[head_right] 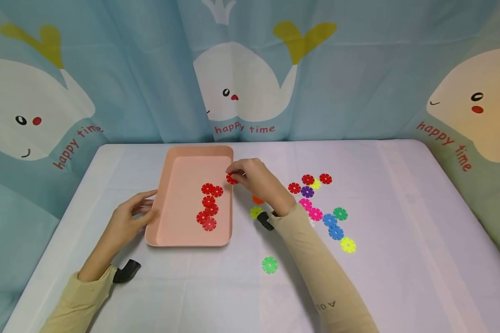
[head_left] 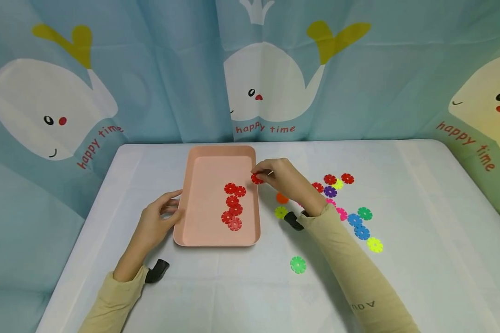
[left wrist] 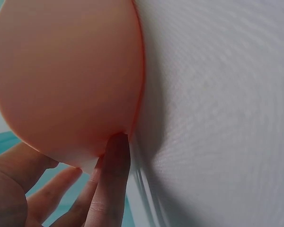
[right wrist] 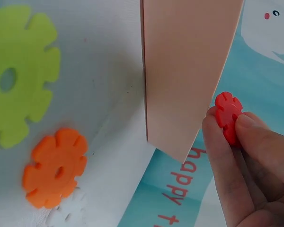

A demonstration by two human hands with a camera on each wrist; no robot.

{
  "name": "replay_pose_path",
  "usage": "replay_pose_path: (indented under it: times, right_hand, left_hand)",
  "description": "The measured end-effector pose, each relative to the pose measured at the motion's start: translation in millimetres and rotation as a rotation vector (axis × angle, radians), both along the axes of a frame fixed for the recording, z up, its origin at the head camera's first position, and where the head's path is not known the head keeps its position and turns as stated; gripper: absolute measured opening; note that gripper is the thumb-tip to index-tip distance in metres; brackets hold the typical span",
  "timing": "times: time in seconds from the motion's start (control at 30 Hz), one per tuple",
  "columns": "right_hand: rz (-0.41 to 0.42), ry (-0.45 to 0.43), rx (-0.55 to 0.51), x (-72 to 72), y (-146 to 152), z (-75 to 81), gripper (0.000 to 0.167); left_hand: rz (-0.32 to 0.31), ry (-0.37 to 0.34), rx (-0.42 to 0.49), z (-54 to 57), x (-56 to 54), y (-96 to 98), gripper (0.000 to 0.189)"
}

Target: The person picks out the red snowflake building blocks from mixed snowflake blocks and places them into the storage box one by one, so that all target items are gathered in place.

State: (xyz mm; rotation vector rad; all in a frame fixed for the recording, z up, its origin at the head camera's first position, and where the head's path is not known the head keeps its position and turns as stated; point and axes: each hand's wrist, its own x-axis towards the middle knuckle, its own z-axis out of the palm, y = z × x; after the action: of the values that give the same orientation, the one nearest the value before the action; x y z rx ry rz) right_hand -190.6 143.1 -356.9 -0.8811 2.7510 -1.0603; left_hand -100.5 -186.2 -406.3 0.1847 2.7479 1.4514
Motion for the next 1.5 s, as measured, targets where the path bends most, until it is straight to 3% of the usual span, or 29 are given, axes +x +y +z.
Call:
replay_pose_path:
  times: [0.43, 1.5]
  right_hand:
    - [0.036, 0.017, -0.009, -2.9, -15, 2.1, 0.02]
    - [0.068, 0.015, 0.089, -21.0, -42, -16.7, 0.018]
  left_hand:
    - [0.003, 0.006, -0.005, 0.5, 1.0, 0.1, 0.05]
    - [0.009, 0.001, -0.003, -0.5, -0.3, 0.1, 0.049]
